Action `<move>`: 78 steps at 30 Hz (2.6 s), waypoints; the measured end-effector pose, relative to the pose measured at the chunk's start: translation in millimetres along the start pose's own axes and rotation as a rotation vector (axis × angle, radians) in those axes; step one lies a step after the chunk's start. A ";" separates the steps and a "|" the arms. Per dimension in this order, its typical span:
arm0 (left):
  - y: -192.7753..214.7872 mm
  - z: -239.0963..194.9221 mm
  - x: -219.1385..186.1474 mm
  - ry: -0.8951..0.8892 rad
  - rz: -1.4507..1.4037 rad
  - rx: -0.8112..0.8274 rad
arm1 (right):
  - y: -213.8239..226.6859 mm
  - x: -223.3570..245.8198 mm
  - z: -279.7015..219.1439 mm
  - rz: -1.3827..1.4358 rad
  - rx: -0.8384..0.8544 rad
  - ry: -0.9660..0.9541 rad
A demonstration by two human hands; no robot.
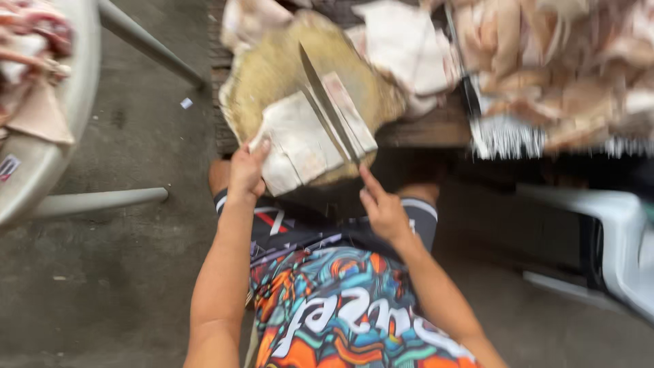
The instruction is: The person slices large sheets of pork skin into smaller rectangular strips using a large cleaver on a wooden cutting board.
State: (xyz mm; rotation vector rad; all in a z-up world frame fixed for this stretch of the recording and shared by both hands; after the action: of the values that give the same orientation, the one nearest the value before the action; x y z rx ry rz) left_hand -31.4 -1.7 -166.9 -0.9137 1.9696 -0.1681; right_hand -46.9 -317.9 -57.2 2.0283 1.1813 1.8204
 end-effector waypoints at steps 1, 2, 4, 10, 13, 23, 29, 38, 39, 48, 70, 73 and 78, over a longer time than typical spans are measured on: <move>-6.8 6.6 -1.5 -0.012 0.009 0.000 | 3.9 -11.3 5.5 0.011 0.071 -0.186; -14.3 12.5 -3.7 -0.024 0.017 0.000 | 14.0 -5.6 8.5 0.024 0.004 -0.121; -19.6 17.0 -12.9 -0.069 -0.023 -0.007 | 28.4 11.3 17.6 0.037 -0.081 0.060; -21.0 16.6 5.1 -0.046 -0.005 -0.022 | 7.8 28.4 -3.4 0.100 -0.169 0.394; -20.1 16.5 5.3 -0.061 -0.020 -0.012 | -21.3 20.3 11.3 -0.029 -0.044 0.173; -22.8 5.4 0.1 -0.090 -0.047 0.026 | 57.0 70.8 -33.0 0.374 -0.142 0.550; -24.9 12.9 -3.5 -0.063 -0.044 -0.012 | 37.9 72.3 -21.4 0.354 -0.306 0.849; -8.8 12.1 12.6 -0.045 -0.008 -0.035 | -15.0 -4.6 1.0 -0.023 -0.076 0.186; -16.1 22.4 7.7 -0.075 -0.009 -0.037 | -4.8 -7.5 16.4 -0.035 -0.070 0.168; -33.5 20.3 3.1 -0.087 -0.122 0.034 | 9.1 4.1 15.3 0.165 -0.065 0.100; -20.6 -4.0 -38.5 -0.040 0.256 -0.104 | 14.5 41.2 1.9 0.303 0.059 0.072; -8.9 -19.4 -28.5 0.013 0.273 -0.051 | 34.9 60.2 -27.9 0.347 -0.021 0.363; -3.8 -24.0 -34.6 0.018 0.317 -0.078 | 38.3 87.8 -35.8 0.350 -0.153 0.901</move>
State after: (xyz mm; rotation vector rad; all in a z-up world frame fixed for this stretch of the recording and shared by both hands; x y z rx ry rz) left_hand -38.4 12.7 -127.8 -0.6388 2.1205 0.0825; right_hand -67.6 -300.3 41.4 1.3790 0.7920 3.0502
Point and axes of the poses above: each hand's wrist, its own z-axis towards the middle knuckle, its own y-axis out of the back of the hand, x = y × z, the point moved 6 cm from there along z, towards the middle knuckle, and after that the axes turned 3 degrees about y, right-handed, at the moved point
